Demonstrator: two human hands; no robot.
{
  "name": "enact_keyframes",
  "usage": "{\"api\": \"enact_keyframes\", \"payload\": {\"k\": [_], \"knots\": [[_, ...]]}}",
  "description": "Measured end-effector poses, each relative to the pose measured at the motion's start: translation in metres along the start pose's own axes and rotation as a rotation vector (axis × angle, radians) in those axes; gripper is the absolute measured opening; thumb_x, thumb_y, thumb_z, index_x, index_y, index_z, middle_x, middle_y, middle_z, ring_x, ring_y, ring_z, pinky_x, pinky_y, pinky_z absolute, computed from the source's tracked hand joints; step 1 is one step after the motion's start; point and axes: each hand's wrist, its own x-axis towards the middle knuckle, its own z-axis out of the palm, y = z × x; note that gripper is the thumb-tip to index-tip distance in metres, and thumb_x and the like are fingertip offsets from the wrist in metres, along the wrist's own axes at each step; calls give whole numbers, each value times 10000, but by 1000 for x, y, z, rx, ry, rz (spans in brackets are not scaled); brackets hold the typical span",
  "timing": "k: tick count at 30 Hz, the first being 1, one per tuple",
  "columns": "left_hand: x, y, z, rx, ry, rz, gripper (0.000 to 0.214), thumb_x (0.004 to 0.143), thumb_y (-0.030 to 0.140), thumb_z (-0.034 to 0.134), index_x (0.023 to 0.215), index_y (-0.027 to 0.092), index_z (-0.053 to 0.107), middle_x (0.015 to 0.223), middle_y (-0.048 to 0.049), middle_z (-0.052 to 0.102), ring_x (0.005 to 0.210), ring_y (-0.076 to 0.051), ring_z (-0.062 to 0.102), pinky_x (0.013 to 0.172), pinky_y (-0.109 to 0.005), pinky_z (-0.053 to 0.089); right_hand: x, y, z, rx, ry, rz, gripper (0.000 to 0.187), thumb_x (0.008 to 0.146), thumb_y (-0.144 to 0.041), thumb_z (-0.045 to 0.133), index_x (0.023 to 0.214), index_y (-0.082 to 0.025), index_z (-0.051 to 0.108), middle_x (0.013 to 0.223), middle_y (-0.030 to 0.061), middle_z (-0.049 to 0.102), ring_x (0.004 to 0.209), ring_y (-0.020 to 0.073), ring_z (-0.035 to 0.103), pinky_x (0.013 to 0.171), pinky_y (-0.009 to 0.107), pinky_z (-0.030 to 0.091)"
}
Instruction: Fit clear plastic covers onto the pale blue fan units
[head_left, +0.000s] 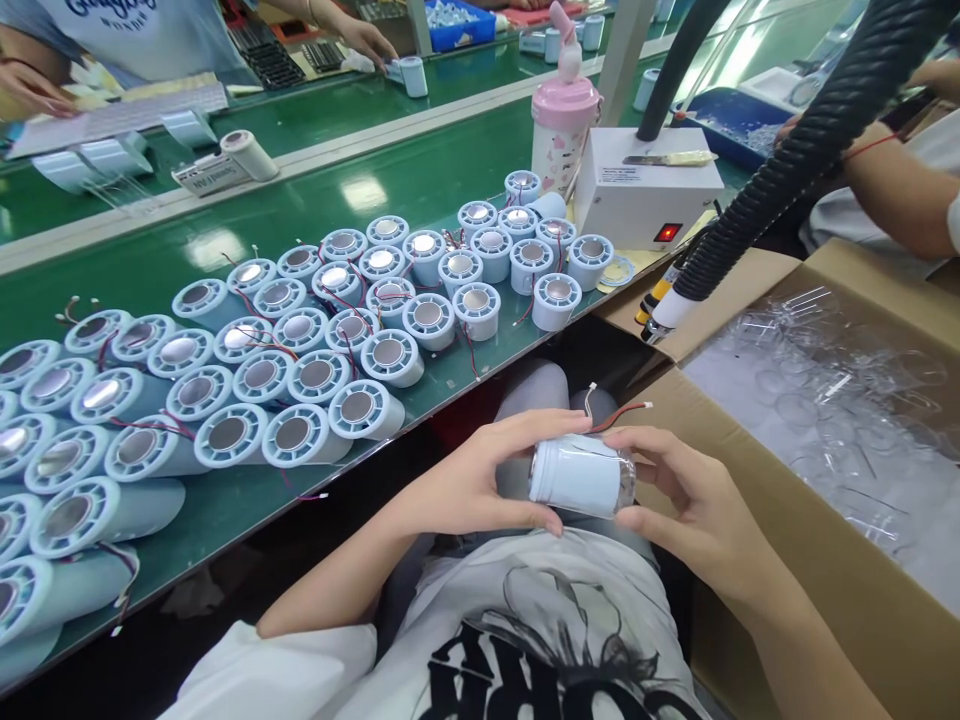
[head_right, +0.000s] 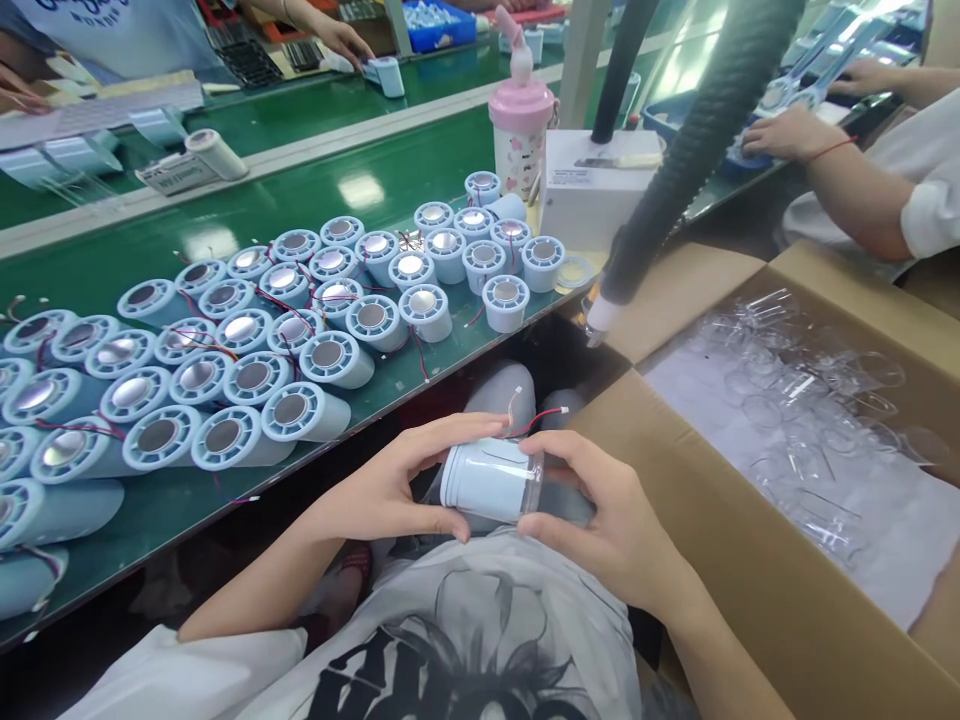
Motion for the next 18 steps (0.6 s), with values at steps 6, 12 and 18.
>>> {"api": "enact_keyframes", "payload": {"k": [6,12,18], "knots": [[-1,2,0,24,-3,-9,798,679,231,860,1403,295,529,1444,-94,554,1335,-296,519,1131,-440,410,3,-5,1,140,-13,130,321,883,-389,697,1181,-315,603,1107,8,623,943,169,626,805,229,559],[-3,2,0,59,-15,-2,802,686,258,856,1412,299,518,1489,-101,505,1368,-316,483,1149,-472,382,8,-8,2,221,4,209,326,866,-482,686,1089,-254,620,969,28,661,822,174,614,675,236,550],[-4,0,-2,86,-28,34,842,676,193,858,1425,326,496,1508,-79,484,1374,-288,480,1176,-450,346,12,-7,6,352,-25,284,330,874,-536,655,976,-226,609,765,-11,632,635,142,613,569,240,556]]}}
